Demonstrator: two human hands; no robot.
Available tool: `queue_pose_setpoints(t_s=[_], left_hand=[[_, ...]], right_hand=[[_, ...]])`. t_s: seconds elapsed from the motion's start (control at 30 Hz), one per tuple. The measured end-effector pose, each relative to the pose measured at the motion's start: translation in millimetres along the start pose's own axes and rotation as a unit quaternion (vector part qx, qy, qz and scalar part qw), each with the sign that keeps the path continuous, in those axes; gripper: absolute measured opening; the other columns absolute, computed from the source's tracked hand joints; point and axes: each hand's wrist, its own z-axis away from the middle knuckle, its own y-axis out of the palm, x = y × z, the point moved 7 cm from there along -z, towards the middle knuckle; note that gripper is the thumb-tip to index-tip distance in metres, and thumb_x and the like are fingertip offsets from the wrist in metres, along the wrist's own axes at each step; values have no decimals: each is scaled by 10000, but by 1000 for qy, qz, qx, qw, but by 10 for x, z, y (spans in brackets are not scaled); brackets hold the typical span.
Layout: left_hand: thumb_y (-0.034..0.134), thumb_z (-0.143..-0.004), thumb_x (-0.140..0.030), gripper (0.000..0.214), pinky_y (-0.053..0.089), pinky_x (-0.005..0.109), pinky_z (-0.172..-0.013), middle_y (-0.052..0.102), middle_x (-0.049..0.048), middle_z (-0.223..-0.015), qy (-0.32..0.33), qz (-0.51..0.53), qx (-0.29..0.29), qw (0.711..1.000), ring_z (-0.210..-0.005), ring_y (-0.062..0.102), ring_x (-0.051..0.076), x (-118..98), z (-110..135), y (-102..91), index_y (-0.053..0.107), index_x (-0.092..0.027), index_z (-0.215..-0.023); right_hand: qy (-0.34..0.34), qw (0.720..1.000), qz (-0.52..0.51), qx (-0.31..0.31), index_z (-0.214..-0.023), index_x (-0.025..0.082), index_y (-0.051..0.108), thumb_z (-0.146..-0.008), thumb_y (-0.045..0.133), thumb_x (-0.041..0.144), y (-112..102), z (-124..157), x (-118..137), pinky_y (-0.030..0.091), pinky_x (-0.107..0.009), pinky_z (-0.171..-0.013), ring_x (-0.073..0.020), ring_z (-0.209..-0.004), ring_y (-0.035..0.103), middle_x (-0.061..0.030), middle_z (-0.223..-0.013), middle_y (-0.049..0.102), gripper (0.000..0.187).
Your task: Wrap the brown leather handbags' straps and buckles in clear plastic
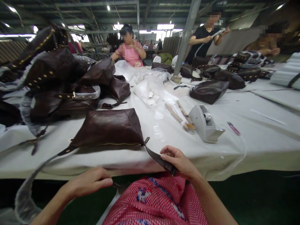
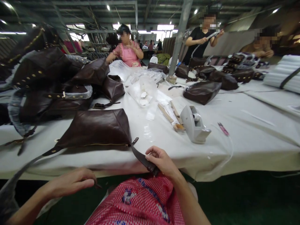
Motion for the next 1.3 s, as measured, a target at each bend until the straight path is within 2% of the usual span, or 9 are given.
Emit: queue_pose_setpoints(t_s=[0.13,0.27,0.6,0.73,0.8,0.87,1.0,1.1,1.3], left_hand=[[390,-945,-404,383,484,274,-778,713,69,-959,4,-116,-176,978,-857,643,205,102,68,-300,688,-194,-1062],[479,-912,-315,422,431,422,-948,626,137,-1203,80,-298,-383,871,-1121,564,294,-4,-90,-485,554,-188,-1308],[434,-874,-61,470,332,528,-1104,538,146,-1269,234,-374,-397,805,-1355,358,310,286,-1029,-999,533,-156,-1324],[420,-861,-52,418,393,507,-1060,564,153,-1232,228,-318,-432,812,-1271,446,301,199,-1094,-966,612,-153,-1217],[417,-875,-83,335,471,428,-980,601,145,-1151,224,-236,-432,841,-1131,546,260,89,-1090,-815,659,-148,-1096],[423,-889,-124,271,524,328,-865,629,120,-1056,216,-129,-382,889,-971,608,207,-40,-1160,-612,663,-149,-1013],[431,-882,-136,314,519,303,-825,663,82,-1013,154,-17,-313,937,-882,640,186,-295,-1438,-380,617,-192,-1128],[428,-900,-156,385,505,343,-789,662,90,-1014,85,-106,-254,958,-873,655,229,-426,-1755,-318,551,-240,-1255],[451,-932,-295,213,465,333,-704,621,98,-923,16,-204,-245,948,-820,634,248,-375,-2054,-320,624,-187,-994]], right_hand=[[-15,999,42,-12,-780,183,568,-621,765,492,41,-41,14,361,-187,-426,-74,-449,469,74,-528,523,399],[-13,998,55,-28,-813,193,570,-649,726,518,104,-59,-77,384,-206,-436,-88,-455,483,71,-544,523,396],[-111,957,251,-89,-794,180,598,-770,611,433,142,-553,309,453,-277,-625,-154,-658,545,11,-682,578,254],[-152,796,562,-165,-922,193,640,-739,633,139,135,-631,655,427,-308,-787,-204,-889,589,-61,-979,645,191],[-173,690,674,-198,-936,206,652,-776,585,77,248,-610,755,400,-311,-813,-218,-972,572,-84,-1067,634,216],[-176,635,726,-195,-900,215,657,-834,536,82,372,-597,737,387,-296,-776,-213,-944,570,-81,-1001,647,192],[-208,654,711,-154,-837,223,640,-906,469,155,409,-562,601,381,-269,-736,-190,-847,579,-57,-879,643,197],[-204,679,664,-239,-911,218,633,-945,388,207,74,-550,702,387,-280,-757,-202,-894,595,-78,-965,653,247],[18,713,647,-270,-929,246,651,-932,448,337,-441,-968,798,376,-278,-691,-206,-901,641,-55,-904,713,222]])
